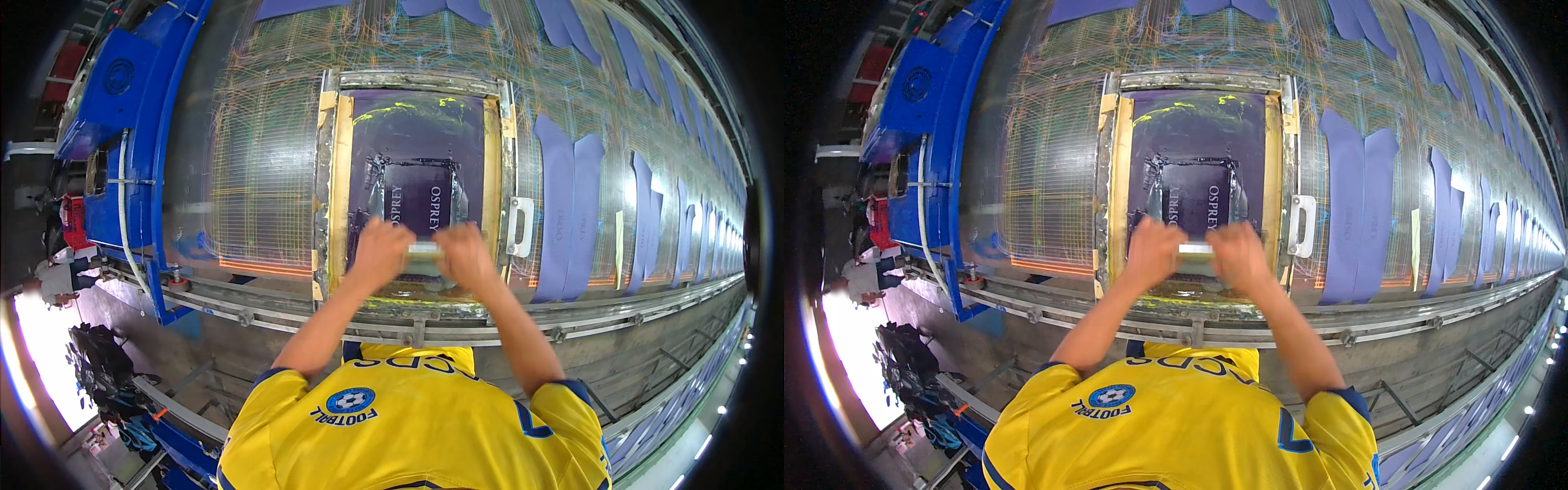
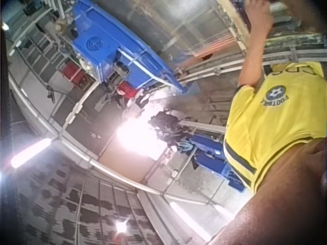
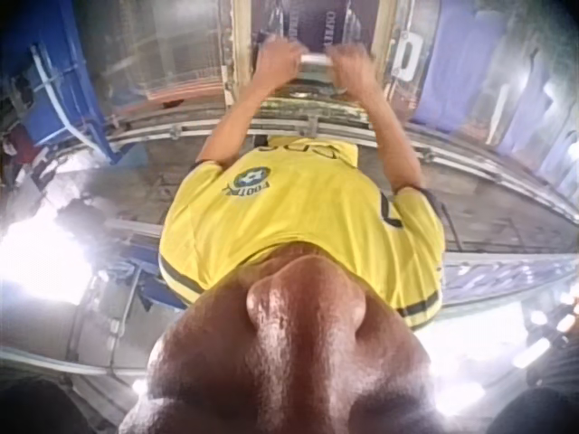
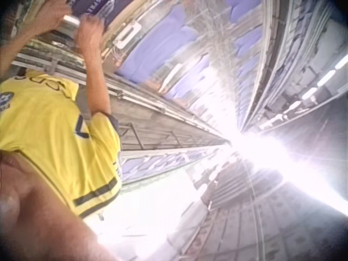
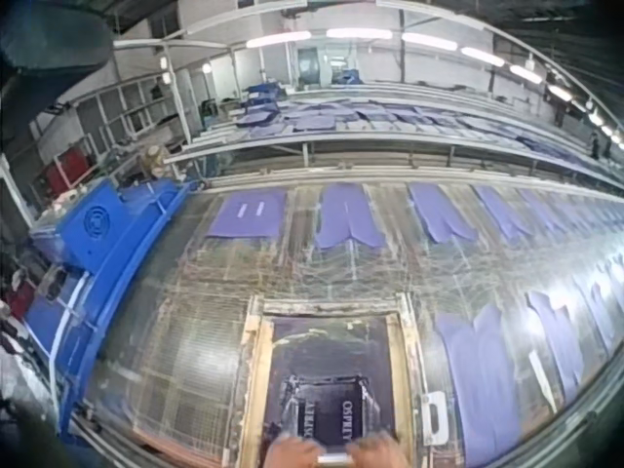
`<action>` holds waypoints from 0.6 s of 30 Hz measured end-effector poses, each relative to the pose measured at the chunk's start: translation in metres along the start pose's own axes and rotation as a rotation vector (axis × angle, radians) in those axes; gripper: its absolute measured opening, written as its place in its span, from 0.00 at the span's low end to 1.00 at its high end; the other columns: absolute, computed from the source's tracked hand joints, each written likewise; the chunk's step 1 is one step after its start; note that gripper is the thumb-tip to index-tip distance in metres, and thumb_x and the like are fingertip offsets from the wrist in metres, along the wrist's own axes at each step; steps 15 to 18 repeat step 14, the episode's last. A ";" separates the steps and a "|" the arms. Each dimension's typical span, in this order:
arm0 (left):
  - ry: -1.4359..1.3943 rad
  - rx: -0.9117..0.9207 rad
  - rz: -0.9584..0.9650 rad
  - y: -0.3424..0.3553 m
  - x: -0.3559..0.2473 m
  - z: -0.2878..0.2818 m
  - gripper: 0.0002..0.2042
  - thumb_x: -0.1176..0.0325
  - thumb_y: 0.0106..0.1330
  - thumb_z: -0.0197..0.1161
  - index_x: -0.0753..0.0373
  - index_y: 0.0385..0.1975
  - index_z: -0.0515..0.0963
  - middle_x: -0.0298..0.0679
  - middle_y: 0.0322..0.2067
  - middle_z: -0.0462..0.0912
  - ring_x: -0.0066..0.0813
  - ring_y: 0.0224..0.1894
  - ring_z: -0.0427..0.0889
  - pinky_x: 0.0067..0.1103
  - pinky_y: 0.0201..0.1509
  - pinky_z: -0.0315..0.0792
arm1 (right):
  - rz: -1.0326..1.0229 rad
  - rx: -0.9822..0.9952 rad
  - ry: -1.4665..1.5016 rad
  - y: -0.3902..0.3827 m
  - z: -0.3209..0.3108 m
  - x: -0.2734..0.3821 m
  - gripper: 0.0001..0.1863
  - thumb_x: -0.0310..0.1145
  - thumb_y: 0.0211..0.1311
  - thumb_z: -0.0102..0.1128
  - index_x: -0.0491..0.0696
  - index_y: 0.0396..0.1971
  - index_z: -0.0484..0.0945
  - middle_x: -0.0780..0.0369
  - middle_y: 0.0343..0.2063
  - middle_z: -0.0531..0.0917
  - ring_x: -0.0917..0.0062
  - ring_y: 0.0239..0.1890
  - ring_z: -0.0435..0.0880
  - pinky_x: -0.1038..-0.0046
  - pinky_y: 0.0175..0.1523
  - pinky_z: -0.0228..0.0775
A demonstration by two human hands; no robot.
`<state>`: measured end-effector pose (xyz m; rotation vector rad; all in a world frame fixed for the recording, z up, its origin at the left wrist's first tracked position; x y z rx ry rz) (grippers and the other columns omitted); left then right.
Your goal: The person uses a squeegee to spread ink across a screen printing frame over a dark garment. They repeatedly pull the squeegee downward to transfer ink through the mesh, then lift and reposition the squeegee to repeat the stroke.
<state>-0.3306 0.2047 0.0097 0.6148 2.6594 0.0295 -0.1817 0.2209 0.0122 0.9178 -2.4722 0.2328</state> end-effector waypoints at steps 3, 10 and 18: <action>-0.069 0.182 -0.042 0.001 -0.002 0.004 0.15 0.65 0.45 0.77 0.54 0.34 0.83 0.33 0.32 0.83 0.33 0.40 0.82 0.35 0.55 0.69 | 0.011 0.074 0.048 -0.002 0.000 -0.001 0.16 0.33 0.45 0.74 0.49 0.35 0.80 0.57 0.30 0.83 0.61 0.38 0.83 0.60 0.51 0.71; 0.120 -0.082 0.043 0.138 0.068 -0.030 0.12 0.53 0.52 0.74 0.53 0.26 0.82 0.36 0.24 0.82 0.40 0.34 0.82 0.37 0.48 0.69 | 0.025 -0.112 -0.011 0.125 -0.060 -0.071 0.15 0.39 0.49 0.74 0.48 0.32 0.79 0.51 0.27 0.83 0.52 0.34 0.83 0.54 0.43 0.75; 0.169 -0.019 -0.029 0.125 0.058 -0.024 0.12 0.53 0.52 0.73 0.53 0.27 0.83 0.37 0.28 0.83 0.39 0.38 0.83 0.37 0.52 0.69 | 0.036 -0.170 -0.019 0.109 -0.054 -0.059 0.15 0.38 0.50 0.73 0.46 0.31 0.78 0.49 0.30 0.84 0.50 0.36 0.84 0.55 0.45 0.76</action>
Point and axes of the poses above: each hand's wrist, its own y-axis towards the middle knuckle, its own z-axis out of the palm, x = y × z, the point moved 7 cm from there along y, towards the middle knuckle
